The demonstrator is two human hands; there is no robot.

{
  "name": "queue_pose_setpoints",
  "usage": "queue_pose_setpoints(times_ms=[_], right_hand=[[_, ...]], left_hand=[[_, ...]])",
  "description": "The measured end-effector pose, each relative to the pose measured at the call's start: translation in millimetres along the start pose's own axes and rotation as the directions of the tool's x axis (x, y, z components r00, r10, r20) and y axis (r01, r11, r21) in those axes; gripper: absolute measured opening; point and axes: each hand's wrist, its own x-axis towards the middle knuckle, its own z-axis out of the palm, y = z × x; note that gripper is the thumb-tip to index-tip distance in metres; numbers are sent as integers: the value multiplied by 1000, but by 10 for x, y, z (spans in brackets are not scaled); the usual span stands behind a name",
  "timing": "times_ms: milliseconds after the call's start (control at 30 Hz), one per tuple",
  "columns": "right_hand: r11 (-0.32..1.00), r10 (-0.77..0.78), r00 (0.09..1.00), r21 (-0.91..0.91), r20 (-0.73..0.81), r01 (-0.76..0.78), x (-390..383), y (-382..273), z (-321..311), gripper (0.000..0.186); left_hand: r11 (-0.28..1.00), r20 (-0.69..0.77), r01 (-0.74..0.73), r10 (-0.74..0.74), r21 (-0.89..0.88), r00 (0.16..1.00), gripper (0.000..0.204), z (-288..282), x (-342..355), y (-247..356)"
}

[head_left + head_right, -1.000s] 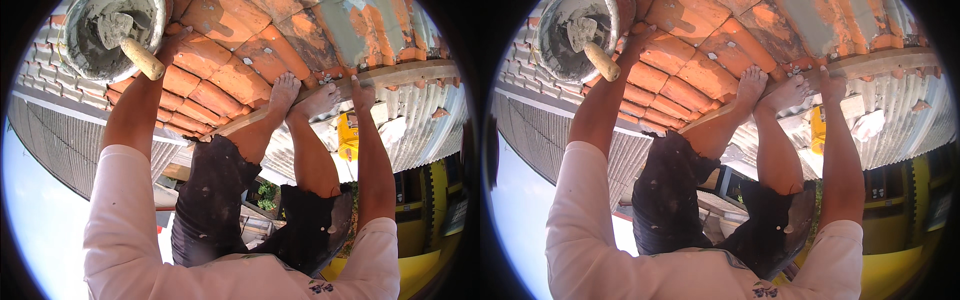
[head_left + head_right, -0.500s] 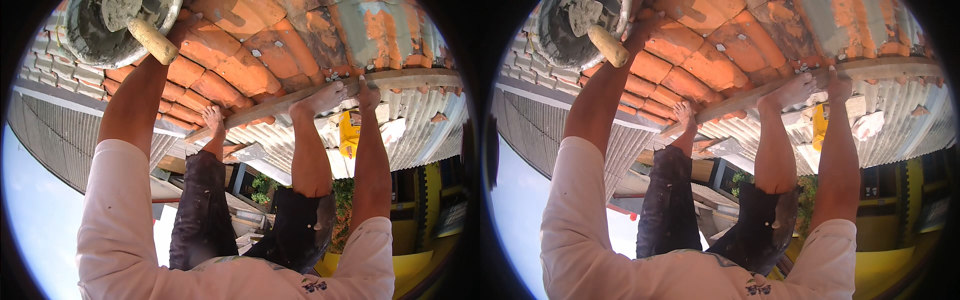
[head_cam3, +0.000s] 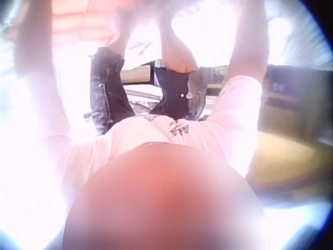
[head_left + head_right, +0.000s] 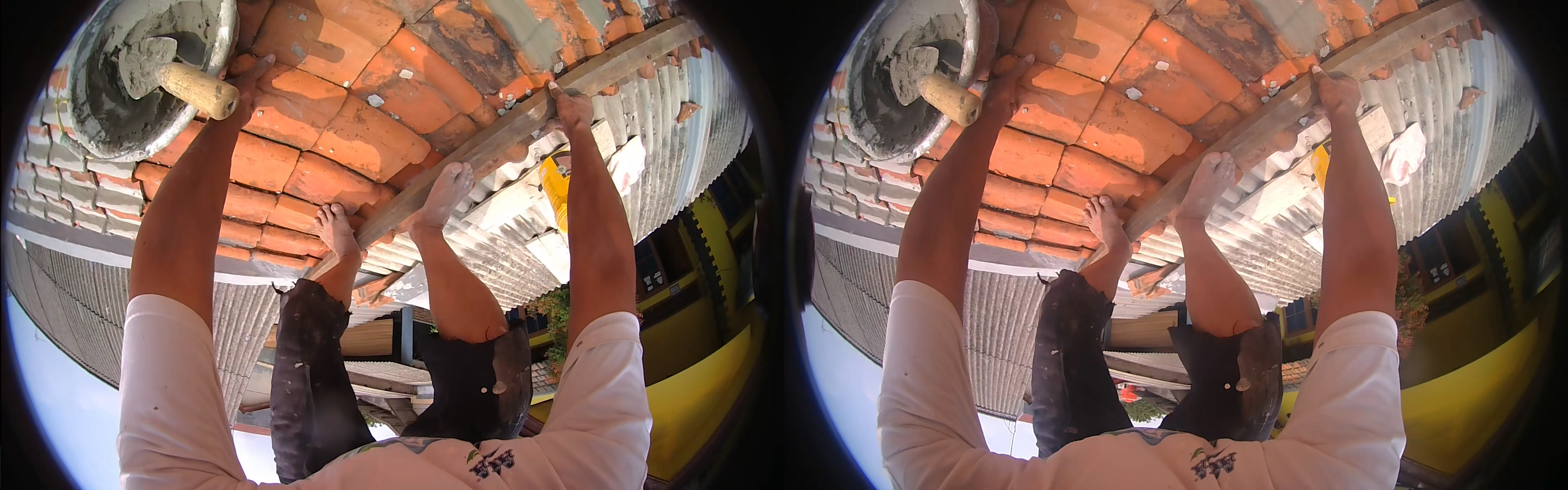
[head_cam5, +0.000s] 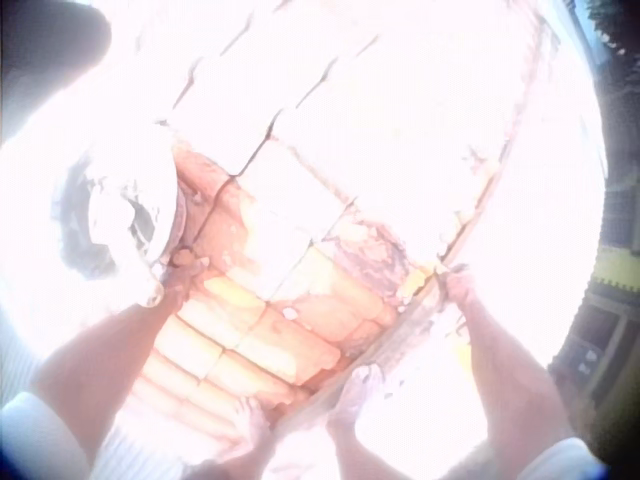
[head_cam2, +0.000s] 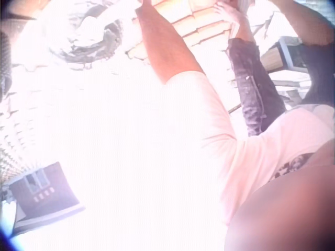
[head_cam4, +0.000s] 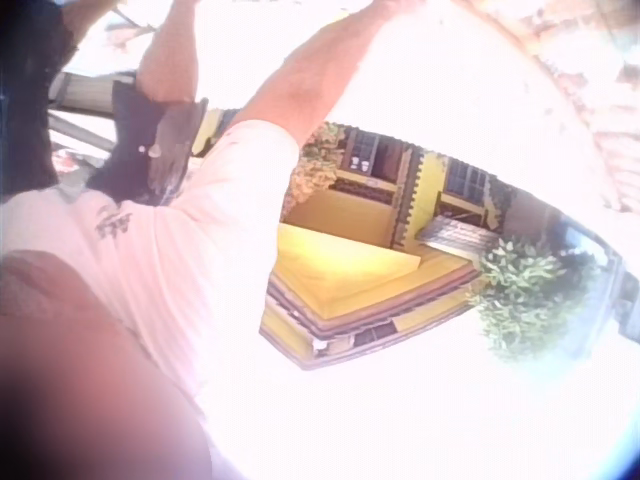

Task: The person scoops mortar from a bucket with a trowel and applies it into the gaps between roof tiles. The person repeatedly moves along the roof, filling joints between tiles with mortar.

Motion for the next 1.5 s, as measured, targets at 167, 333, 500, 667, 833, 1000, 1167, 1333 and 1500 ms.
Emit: queue_pose_setpoints(times_ms=[167,333,500,667,833,1000,1167,1333,1500], right_hand=[[999,-15,999,-33,35,16,-155,-99,-28,66],[999,4,1000,-38,-16,-5,-200,-60,-39,65],[957,-133,991,-257,18,134,-329,-268,-130,71],[413,-854,511,-728,-100,547,-1079,-564,829,16],[-375,-914,-283,-339,289,863,-1901,-285,2435,41],[-320,-812,-23,-412,583,853,-2073,126,2149,46],[-62,-729,343,-557,592,828,-2127,92,1883,53],[-335,-941,-227,-594,251,731,-1935,121,2033,41],[99,-660,564,-687,496,720,-2064,306,1879,25]], left_hand=[[999,66,39,-38,-8,997,50,-51,85,-8],[995,94,34,-25,-89,995,47,-32,146,-26],[993,195,-45,66,-109,979,57,-8,-3,69],[995,99,-4,14,-101,995,69,19,-274,150],[996,20,-32,34,-78,999,87,-25,-311,125],[991,364,-122,131,-47,922,91,-613,-478,69],[945,44,-312,317,-100,947,74,-1090,-634,66],[675,-105,-551,582,-490,806,40,-1394,-635,246],[432,-99,-419,593,-799,799,28,-1518,-983,686]])
